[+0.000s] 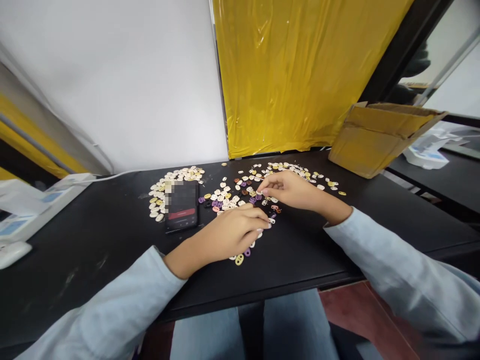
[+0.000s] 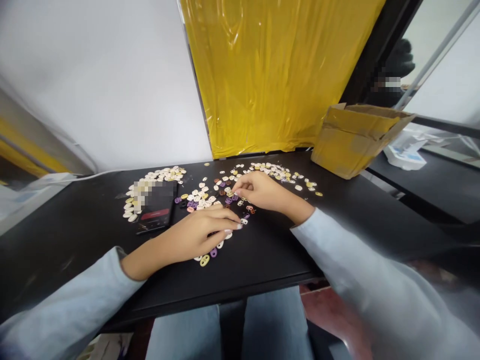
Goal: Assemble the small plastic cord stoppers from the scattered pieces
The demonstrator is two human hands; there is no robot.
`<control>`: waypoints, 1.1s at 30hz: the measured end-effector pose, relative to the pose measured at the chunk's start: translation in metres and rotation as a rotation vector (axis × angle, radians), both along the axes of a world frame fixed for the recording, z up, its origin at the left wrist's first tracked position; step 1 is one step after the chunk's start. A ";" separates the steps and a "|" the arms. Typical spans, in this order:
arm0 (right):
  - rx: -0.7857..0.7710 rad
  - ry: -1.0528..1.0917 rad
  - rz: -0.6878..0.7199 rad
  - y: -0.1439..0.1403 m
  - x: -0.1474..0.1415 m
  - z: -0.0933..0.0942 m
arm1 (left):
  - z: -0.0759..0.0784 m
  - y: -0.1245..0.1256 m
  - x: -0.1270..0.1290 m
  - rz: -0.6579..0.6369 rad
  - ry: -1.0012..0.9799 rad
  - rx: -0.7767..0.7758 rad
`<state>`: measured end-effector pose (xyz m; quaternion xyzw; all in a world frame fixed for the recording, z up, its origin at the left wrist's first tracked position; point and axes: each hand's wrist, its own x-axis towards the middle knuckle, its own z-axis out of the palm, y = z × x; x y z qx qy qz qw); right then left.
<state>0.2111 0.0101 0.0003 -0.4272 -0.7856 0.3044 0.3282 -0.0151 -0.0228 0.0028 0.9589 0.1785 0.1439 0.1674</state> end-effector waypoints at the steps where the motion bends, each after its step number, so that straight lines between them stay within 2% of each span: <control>1: -0.001 0.004 0.003 0.000 0.000 0.000 | 0.000 0.000 0.001 -0.001 -0.001 0.008; 12: -0.009 0.030 0.000 0.003 0.001 -0.007 | -0.006 0.005 0.006 0.088 -0.035 0.024; 24: -0.008 -0.126 0.005 0.002 0.001 -0.002 | -0.001 0.002 0.012 0.123 0.052 0.001; 29: 0.052 -0.105 -0.120 0.009 0.012 0.001 | 0.002 0.001 0.009 0.122 0.077 -0.030; 33: -0.052 -0.257 -0.246 0.012 0.029 0.007 | 0.003 0.000 0.006 0.120 0.088 -0.041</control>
